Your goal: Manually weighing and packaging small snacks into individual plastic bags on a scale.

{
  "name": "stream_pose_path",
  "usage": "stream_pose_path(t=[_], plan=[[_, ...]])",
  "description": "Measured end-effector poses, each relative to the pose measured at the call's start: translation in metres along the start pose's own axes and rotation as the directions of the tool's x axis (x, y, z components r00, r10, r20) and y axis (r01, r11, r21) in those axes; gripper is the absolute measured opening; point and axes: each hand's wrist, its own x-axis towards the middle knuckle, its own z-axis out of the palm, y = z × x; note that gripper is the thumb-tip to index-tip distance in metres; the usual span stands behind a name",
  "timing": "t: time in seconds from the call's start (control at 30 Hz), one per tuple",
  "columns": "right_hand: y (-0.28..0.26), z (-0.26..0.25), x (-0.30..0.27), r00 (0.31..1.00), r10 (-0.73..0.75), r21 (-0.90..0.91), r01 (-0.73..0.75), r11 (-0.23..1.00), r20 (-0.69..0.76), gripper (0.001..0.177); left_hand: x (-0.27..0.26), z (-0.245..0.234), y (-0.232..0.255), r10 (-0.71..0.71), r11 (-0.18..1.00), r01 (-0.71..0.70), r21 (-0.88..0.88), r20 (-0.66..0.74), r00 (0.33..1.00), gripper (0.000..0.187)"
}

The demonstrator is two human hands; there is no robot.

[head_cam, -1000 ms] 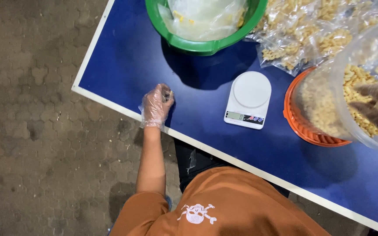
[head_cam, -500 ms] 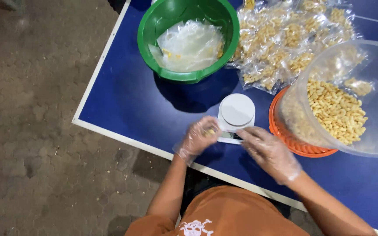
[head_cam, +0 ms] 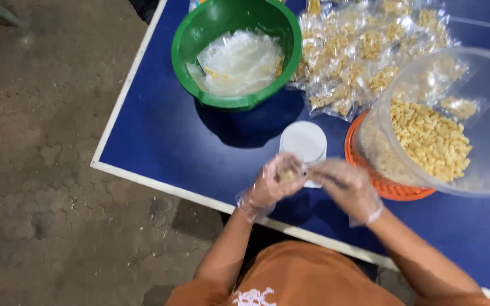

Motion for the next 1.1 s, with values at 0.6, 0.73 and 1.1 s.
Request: stream_pose_path(t=[0.6, 0.73, 1.1], plan=[[-0.017, -0.148, 0.053, 0.987, 0.071, -0.348, -0.017, 0.937, 0.141, 0.01, 0.07, 0.001, 0.056, 0.109, 0.873, -0.162, 0.461, 0.139, 0.984, 0.055], [0.055, -0.17, 0.031, 0.93, 0.323, -0.466, -0.211, 0.859, 0.175, 0.02, 0.093, 0.022, -0.014, 0.069, 0.563, -0.197, 0.802, 0.192, 0.979, 0.065], [0.098, -0.173, 0.018, 0.632, 0.72, -0.842, -0.191, 0.504, 0.288, 0.043, 0.103, 0.038, -0.031, -0.021, -0.154, -0.31, 0.938, 0.311, 0.95, 0.134]])
